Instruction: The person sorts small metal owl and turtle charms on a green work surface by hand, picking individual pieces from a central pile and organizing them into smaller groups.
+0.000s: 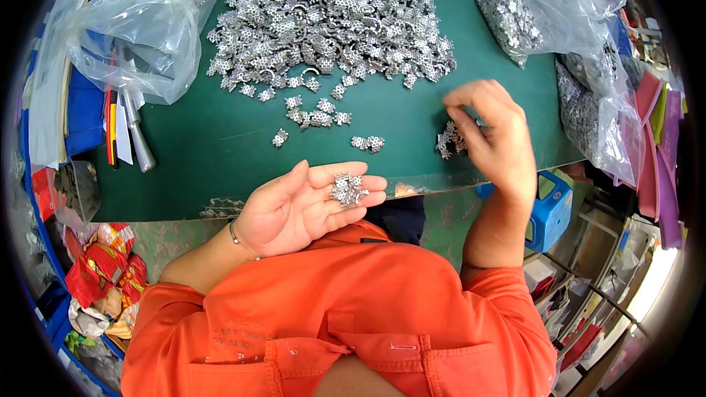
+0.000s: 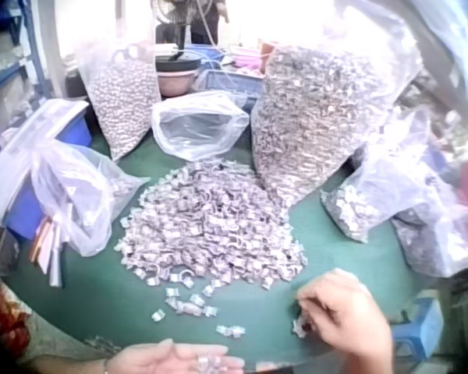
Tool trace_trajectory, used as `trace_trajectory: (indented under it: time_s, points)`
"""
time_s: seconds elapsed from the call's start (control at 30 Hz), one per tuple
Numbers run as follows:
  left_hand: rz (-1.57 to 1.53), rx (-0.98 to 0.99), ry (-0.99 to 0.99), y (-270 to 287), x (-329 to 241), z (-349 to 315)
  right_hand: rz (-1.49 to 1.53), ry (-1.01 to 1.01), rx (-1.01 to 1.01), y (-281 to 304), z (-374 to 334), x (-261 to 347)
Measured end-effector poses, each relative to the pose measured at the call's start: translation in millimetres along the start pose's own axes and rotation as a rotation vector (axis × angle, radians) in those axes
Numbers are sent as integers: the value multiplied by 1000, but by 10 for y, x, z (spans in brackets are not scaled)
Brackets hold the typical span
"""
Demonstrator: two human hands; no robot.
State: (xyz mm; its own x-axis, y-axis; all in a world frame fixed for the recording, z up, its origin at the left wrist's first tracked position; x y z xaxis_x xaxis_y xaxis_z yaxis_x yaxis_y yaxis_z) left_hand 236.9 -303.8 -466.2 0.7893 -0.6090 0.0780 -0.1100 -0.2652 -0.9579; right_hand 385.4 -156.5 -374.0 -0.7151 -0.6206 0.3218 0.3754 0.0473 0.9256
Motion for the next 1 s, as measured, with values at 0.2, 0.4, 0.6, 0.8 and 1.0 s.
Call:
trace_trajectory:
  time_s: [0.2, 0.4, 0.6, 0.8, 1.0]
  points:
    - [-2, -23, 2, -1, -16, -5, 37, 105, -66, -315, 125, 330]
    - [10, -7, 2, -16, -14, 1, 138, -12, -125, -179, 96, 139]
    - [-12, -2, 15, -13, -8, 4, 125, 165, -115, -346, 56, 394]
    - [-7, 3, 8, -7, -11, 0, 102, 155, -63, -278, 24, 303]
    - [14, 6, 5, -12, -12, 0, 146, -37, -172, -80, 46, 56]
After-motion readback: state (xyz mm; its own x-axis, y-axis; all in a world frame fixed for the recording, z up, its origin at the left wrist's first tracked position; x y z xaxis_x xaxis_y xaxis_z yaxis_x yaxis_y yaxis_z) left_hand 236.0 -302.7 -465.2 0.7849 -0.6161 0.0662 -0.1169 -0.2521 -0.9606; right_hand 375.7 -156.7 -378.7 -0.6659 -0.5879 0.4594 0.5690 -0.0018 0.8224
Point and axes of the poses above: each hand's wrist, its own z-axis towards the middle knuckle, its own y-axis out of the back of the hand, x = y × z, the point moved 9 cm from there along z, towards the middle knuckle, and after that the axes turned 14 degrees about -z, right-handed, at the moved point
